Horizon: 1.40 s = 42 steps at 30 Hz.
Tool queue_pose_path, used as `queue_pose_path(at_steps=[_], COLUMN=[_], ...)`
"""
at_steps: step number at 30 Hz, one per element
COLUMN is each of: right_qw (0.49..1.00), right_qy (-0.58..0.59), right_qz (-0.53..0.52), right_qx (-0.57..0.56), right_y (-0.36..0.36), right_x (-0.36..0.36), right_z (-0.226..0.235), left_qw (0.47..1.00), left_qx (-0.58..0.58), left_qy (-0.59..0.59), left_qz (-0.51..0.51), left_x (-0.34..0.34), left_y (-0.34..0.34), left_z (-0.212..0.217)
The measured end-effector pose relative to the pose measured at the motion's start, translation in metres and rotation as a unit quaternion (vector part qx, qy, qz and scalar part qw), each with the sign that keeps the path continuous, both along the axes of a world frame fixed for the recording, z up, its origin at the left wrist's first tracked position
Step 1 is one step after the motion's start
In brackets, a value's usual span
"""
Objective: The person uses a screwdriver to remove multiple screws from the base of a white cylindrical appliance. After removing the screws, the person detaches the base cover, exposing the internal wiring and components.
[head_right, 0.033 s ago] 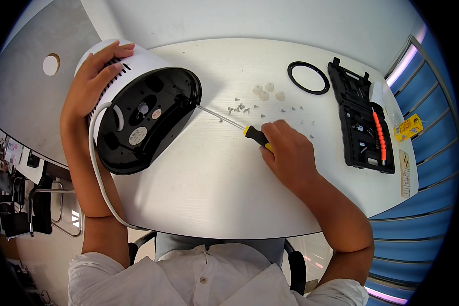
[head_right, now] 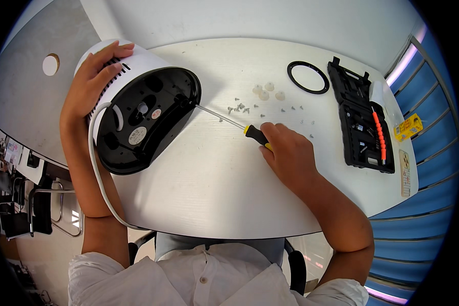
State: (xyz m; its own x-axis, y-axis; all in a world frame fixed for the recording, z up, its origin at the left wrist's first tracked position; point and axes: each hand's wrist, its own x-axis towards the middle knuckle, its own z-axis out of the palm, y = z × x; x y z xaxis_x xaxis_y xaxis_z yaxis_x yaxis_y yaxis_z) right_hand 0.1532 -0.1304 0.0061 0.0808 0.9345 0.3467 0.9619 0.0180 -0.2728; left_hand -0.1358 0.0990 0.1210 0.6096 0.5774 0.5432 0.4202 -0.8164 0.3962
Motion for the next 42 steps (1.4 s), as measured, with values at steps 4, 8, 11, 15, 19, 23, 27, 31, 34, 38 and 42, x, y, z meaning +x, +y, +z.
queue_pose_path(at_steps=[4, 8, 11, 15, 19, 23, 27, 31, 34, 38, 42], right_qw=[1.000, 0.998, 0.996, 0.998, 0.999, 0.997, 0.998, 0.997, 0.997, 0.999, 0.998], right_qy=[0.005, -0.042, -0.070, -0.062, -0.033, -0.027, -0.052, -0.071, -0.057, -0.046, -0.030], right_qz=[0.008, 0.000, 0.006, 0.004, -0.007, -0.039, -0.018, -0.030, -0.027, -0.027, -0.050], right_qx=[0.008, 0.040, 0.048, 0.024, 0.039, -0.060, 0.004, 0.029, 0.033, -0.007, -0.032], right_y=[0.001, -0.002, -0.002, -0.001, 0.003, 0.004, 0.001, 0.000, 0.000, 0.000, 0.002], right_x=[-0.002, 0.001, 0.001, -0.002, 0.002, -0.002, 0.000, -0.002, -0.003, -0.005, -0.003], right_z=[0.000, -0.008, -0.005, -0.002, -0.008, -0.004, -0.011, -0.008, -0.004, -0.002, -0.001], left_qw=[1.000, 1.000, 1.000, 1.000, 1.000, 1.000, 1.000, 1.000, 1.000, 1.000, 1.000], left_qx=[-0.016, 0.000, -0.006, 0.008, 0.024, 0.015, 0.025, 0.017, 0.005, -0.001, 0.015], left_qy=[-0.008, 0.000, -0.003, 0.008, 0.011, 0.011, 0.010, 0.006, 0.007, 0.003, -0.006], left_qz=[0.000, -0.002, -0.002, -0.004, 0.006, 0.007, 0.005, 0.012, 0.003, 0.007, 0.007], left_x=[0.000, 0.000, -0.002, -0.002, -0.001, -0.002, -0.001, 0.000, -0.002, -0.001, 0.000], left_y=[-0.001, 0.000, 0.002, 0.003, 0.000, 0.002, 0.001, -0.001, 0.002, 0.001, 0.003], left_z=[0.000, 0.000, -0.001, 0.000, 0.001, 0.000, 0.000, 0.000, 0.000, 0.000, -0.004])
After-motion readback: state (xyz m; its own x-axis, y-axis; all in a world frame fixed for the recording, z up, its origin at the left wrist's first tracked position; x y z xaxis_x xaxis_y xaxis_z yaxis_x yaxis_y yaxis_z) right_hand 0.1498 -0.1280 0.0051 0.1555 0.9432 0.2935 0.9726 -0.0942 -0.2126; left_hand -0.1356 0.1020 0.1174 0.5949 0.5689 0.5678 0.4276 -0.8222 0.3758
